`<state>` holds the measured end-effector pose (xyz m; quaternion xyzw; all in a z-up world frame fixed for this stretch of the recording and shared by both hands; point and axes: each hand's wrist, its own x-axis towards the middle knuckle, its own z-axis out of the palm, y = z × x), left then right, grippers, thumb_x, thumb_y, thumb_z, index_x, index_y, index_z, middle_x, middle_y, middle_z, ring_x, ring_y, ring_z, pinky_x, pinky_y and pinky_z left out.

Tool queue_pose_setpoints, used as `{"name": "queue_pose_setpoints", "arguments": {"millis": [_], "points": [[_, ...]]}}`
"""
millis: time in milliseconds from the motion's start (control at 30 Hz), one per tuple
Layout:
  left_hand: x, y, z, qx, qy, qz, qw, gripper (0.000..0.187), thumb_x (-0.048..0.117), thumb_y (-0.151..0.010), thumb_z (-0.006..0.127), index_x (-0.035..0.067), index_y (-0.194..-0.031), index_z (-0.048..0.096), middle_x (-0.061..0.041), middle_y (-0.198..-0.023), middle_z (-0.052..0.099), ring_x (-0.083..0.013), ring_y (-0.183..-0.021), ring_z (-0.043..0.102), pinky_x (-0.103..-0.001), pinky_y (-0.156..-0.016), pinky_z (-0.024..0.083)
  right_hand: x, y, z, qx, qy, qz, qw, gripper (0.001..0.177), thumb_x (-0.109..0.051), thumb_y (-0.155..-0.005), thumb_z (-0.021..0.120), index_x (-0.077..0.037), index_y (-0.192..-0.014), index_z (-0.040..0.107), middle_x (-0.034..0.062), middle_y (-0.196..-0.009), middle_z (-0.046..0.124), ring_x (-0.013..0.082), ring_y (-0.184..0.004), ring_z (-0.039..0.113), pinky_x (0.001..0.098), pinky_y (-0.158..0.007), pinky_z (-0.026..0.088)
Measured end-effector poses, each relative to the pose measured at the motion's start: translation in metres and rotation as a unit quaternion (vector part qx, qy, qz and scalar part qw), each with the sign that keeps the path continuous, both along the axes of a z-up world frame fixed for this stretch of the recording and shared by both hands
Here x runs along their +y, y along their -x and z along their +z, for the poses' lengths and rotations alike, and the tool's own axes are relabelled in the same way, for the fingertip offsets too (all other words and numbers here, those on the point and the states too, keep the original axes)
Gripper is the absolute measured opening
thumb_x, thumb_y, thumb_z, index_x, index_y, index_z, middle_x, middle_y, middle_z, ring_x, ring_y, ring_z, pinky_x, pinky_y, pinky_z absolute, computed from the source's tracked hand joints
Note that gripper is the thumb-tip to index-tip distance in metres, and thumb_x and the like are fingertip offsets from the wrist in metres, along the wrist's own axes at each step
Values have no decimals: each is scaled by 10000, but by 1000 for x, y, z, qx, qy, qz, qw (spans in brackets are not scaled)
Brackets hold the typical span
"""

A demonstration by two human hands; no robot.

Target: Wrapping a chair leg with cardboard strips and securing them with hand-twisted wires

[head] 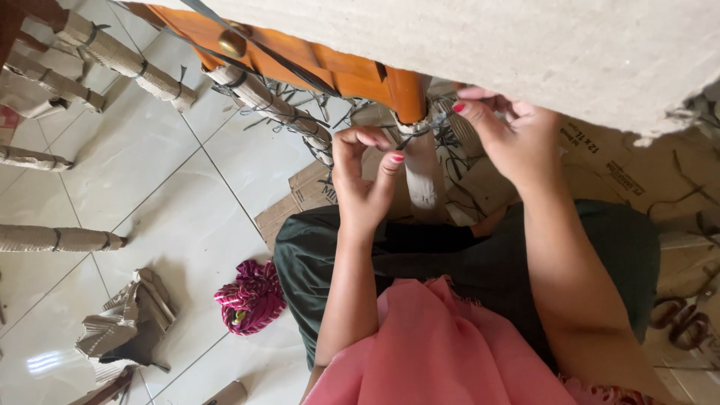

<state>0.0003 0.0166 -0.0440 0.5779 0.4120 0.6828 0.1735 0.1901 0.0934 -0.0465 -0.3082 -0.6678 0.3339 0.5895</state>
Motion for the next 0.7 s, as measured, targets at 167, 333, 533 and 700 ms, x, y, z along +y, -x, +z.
{"name": "queue_pose_setpoints", "arguments": {"millis": [167, 333, 533, 700], "points": [[12, 6, -82, -119, 56, -22, 991, 163, 115, -1054, 600, 73, -1116, 455, -50, -989, 562, -162, -975, 555, -379, -938, 468, 3, -17, 9, -192, 126, 9, 973, 188, -89, -1021, 728, 39, -1158, 736, 254, -953, 715, 370, -880, 672, 476, -814, 524], [12, 12, -199, -140, 240, 36, 960, 169, 45, -1030, 635, 19, -1101, 483, -122, -995, 597, -221, -990, 593, -443, -947, 489, 54, -11, -95, -369, 239, 13, 898, 212, -184, -981, 715, -109, -1175, 757, 179, -1062, 760, 399, -1048, 708, 526, -904, 531], [6, -1, -240, -23, 377, 50, 925, 239, -56, -966, 559, -10, -1199, 536, -250, -1101, 652, -405, -1091, 648, -552, -931, 526, 78, 15, -267, -631, 353, 57, 688, 447, -313, -970, 693, -2, -1289, 721, 290, -1220, 723, 421, -1108, 716, 560, -908, 575], [5, 4, -267, 73, 390, 49, 917, 270, -33, -915, 528, 30, -1178, 534, -249, -1072, 659, -433, -1103, 649, -518, -921, 550, 86, 31, -276, -520, 301, 45, 798, 594, -167, -919, 622, -64, -1491, 501, 277, -1460, 529, 456, -1266, 603, 588, -975, 563]]}}
